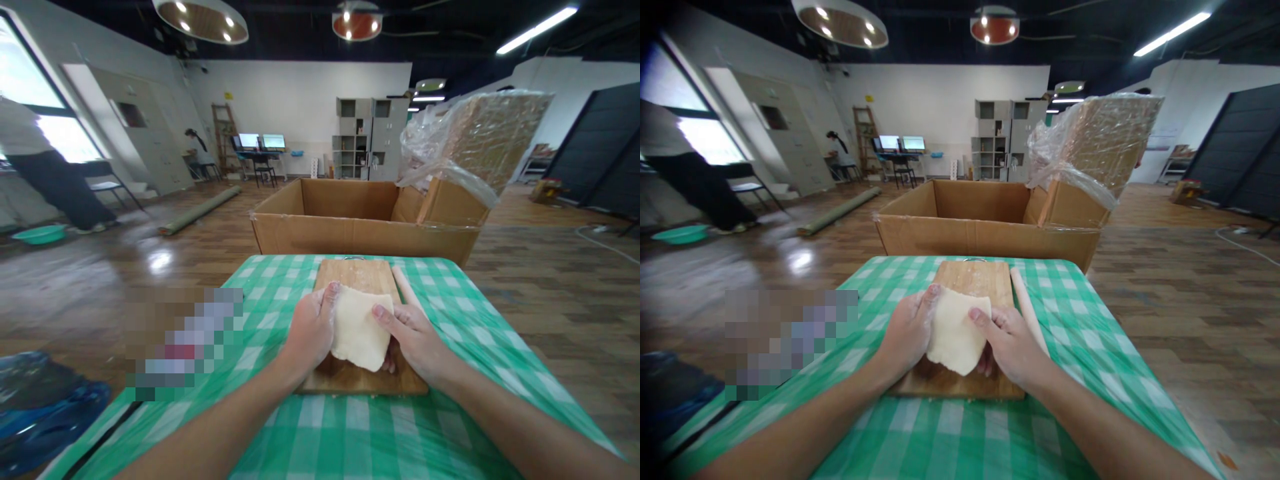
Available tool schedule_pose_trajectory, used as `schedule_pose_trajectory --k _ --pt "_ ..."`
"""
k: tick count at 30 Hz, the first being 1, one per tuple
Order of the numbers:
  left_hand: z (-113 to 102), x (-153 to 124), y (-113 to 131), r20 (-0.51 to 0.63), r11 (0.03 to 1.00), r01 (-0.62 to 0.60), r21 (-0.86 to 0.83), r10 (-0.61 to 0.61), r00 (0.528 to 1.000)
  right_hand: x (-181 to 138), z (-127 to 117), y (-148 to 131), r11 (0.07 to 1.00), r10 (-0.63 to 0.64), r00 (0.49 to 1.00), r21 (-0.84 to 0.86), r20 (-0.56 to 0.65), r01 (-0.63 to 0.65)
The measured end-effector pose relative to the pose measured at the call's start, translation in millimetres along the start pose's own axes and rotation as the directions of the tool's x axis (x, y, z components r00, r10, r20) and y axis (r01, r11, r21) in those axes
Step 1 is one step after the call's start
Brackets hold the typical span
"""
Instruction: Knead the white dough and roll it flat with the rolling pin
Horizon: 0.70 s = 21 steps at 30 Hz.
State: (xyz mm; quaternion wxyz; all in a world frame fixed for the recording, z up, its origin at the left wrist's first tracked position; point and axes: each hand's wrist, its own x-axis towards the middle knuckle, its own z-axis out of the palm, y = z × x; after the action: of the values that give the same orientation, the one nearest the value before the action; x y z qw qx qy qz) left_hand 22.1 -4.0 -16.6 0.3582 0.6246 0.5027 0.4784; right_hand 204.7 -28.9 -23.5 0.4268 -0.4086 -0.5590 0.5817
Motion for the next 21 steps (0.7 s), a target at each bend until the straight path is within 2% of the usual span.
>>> schedule_pose_trajectory --k 4,10,14,18,21 --pt "1.2 -0.8 -1.5 0.038 0.997 0.032 -0.067 -0.029 0.999 0.9 0.0 0.4 0.994 0.002 1.000 0.109 0.005 -0.002" --pt "4.4 -3.3 -2.8 0.035 0.999 0.046 -0.017 -0.045 0.998 3.7 -1.7 7.1 0.984 0.024 0.990 0.175 -0.140 0.001" --pt "5.9 -6.7 -0.3 0.048 0.997 0.052 -0.055 -0.049 0.998 4.3 -2.8 9.9 0.968 0.063 0.996 0.247 -0.071 -0.044" --pt "7.5 -10.9 0.2 0.091 0.996 0.040 -0.082 -0.033 0.995 4.3 -3.8 7.3 0.984 -0.051 0.997 0.169 -0.060 0.061" --pt "10.4 -12.5 0.5 0.189 0.975 0.045 -0.219 -0.003 0.982 5.4 -4.5 4.2 0.982 -0.135 0.984 0.119 -0.120 0.149"
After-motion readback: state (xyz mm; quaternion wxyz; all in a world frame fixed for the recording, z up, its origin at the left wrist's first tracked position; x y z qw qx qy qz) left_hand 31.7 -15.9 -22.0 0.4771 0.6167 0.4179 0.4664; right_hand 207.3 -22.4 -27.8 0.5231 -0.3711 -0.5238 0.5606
